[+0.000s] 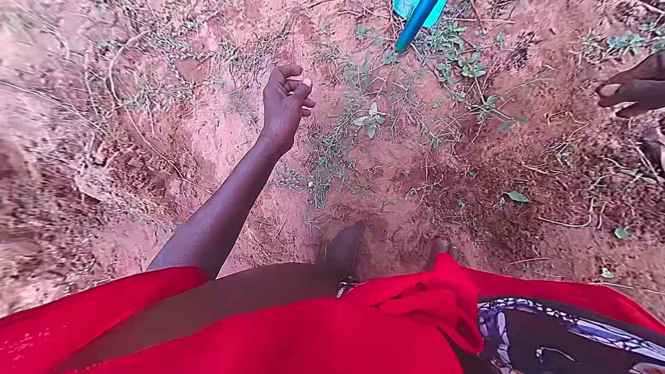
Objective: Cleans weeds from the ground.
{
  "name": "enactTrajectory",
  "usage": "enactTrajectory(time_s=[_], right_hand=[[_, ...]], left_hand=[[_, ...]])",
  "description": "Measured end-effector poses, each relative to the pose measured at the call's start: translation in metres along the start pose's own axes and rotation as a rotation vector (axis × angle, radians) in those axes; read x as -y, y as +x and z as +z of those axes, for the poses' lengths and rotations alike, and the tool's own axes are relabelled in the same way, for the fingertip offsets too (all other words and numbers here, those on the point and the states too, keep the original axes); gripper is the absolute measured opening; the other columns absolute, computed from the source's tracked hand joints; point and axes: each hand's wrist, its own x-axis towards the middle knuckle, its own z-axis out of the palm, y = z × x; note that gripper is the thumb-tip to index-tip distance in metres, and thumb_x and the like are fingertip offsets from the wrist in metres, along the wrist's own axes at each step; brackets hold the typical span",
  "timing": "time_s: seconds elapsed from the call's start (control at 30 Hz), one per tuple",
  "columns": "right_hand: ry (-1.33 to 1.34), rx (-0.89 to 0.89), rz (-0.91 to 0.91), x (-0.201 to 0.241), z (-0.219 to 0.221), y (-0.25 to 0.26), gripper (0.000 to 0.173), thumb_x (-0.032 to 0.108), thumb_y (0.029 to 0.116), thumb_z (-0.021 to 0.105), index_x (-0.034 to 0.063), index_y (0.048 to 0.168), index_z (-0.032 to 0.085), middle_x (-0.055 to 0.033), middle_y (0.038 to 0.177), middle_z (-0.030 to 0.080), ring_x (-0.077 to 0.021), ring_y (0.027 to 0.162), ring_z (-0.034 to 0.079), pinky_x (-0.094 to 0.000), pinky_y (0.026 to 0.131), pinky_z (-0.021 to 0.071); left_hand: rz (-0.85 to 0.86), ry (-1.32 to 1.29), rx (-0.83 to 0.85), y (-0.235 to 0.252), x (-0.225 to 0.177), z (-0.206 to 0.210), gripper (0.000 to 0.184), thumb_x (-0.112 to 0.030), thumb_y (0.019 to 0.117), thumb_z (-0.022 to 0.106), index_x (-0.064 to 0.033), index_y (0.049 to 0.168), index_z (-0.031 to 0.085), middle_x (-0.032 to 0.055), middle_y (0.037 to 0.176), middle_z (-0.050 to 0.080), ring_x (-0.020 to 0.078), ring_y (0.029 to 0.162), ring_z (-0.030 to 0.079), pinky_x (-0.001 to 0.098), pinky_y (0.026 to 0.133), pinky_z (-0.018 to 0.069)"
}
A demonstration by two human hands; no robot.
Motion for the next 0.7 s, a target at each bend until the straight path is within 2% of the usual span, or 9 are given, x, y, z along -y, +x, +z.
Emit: enactTrajectory(time_s=[0.03,0.1,0.17,0.27,0.37,0.43,0.53,0.63,0.7], right_hand=[[-0.139,0.127,-0.123,0.006,0.03,-0.009,0.011,0.014,0.0971,0.065,0.0052,0.102,0.07,-0.0139,0.089,0.072,-0.0275,0.08,0.069,-0.0518,0.07,0.0559],[-0.307,0.432,-0.195,0.045,0.077,-0.037,0.018,0.001,0.1007,0.061,0.0023,0.116,0.07,-0.0227,0.1,0.071,-0.0421,0.087,0.068,-0.0667,0.075,0.0495],[-0.51,0.651,-0.249,0.067,0.102,-0.053,0.027,0.006,0.1006,0.064,0.0099,0.127,0.069,-0.0198,0.111,0.07,-0.0403,0.094,0.069,-0.0644,0.08,0.0531],[-0.613,0.775,-0.333,0.082,0.106,-0.065,0.026,0.013,0.1001,0.067,0.014,0.125,0.071,-0.0136,0.109,0.073,-0.034,0.094,0.071,-0.059,0.081,0.0559],[-0.647,0.722,-0.408,0.085,0.097,-0.065,0.023,0.01,0.0987,0.068,0.0101,0.121,0.072,-0.0161,0.104,0.072,-0.0375,0.09,0.071,-0.0603,0.077,0.056],[-0.691,0.683,-0.395,0.084,0.093,-0.061,0.022,0.013,0.0998,0.067,0.012,0.121,0.072,-0.0152,0.104,0.072,-0.0372,0.09,0.071,-0.0606,0.075,0.0563],[-0.677,0.623,-0.363,0.085,0.099,-0.056,0.023,0.015,0.1021,0.064,0.0097,0.124,0.07,-0.0195,0.105,0.07,-0.0416,0.091,0.07,-0.0639,0.074,0.0545],[-0.619,0.623,-0.34,0.087,0.113,-0.062,0.023,0.014,0.1025,0.064,0.0071,0.124,0.07,-0.0221,0.11,0.07,-0.044,0.096,0.069,-0.0651,0.08,0.0533],[-0.638,0.673,-0.333,0.087,0.12,-0.065,0.021,0.015,0.1026,0.064,0.0095,0.122,0.071,-0.0194,0.108,0.07,-0.0411,0.096,0.069,-0.0631,0.08,0.054]], left_hand=[[0.001,0.026,0.016,-0.001,0.006,0.002,0.03,-0.007,0.1039,0.054,-0.0014,0.132,0.048,0.0068,0.097,0.062,0.0135,0.077,0.068,0.0287,0.068,0.0587],[0.003,0.128,0.081,-0.004,0.017,0.004,0.029,-0.004,0.1023,0.054,0.0019,0.131,0.051,0.0092,0.101,0.061,0.014,0.079,0.067,0.0297,0.069,0.0581],[0.013,0.263,0.193,-0.003,0.026,0.003,0.03,-0.002,0.1009,0.052,0.0031,0.13,0.054,0.0133,0.109,0.062,0.0159,0.084,0.065,0.0336,0.076,0.0564],[0.07,0.411,0.37,-0.008,0.043,0.002,0.03,-0.003,0.1011,0.051,0.0026,0.128,0.063,0.0164,0.118,0.069,0.0187,0.097,0.068,0.0378,0.09,0.0544],[0.261,0.479,0.457,-0.018,0.059,0.005,0.033,-0.008,0.1015,0.058,-0.0024,0.133,0.065,0.0149,0.129,0.069,0.0239,0.114,0.067,0.0426,0.1,0.0517],[0.378,0.655,0.476,-0.02,0.068,0.009,0.041,-0.03,0.0998,0.065,-0.0124,0.137,0.066,0.0113,0.143,0.062,0.0346,0.133,0.054,0.0579,0.105,0.0415],[0.358,1.01,0.499,-0.027,0.068,0.016,0.063,-0.062,0.0905,0.064,-0.0284,0.144,0.061,0.0131,0.16,0.04,0.0433,0.146,0.033,0.0655,0.102,0.0345],[0.235,1.24,0.546,-0.034,0.065,0.014,0.08,-0.053,0.0839,0.074,-0.0408,0.156,0.041,0.012,0.172,0.016,0.046,0.156,0.01,0.0737,0.112,0.0207],[0.143,1.283,0.556,-0.038,0.061,0.007,0.087,-0.047,0.0835,0.078,-0.0378,0.159,0.036,0.0128,0.173,0.01,0.0463,0.157,0.004,0.0782,0.113,0.012]])
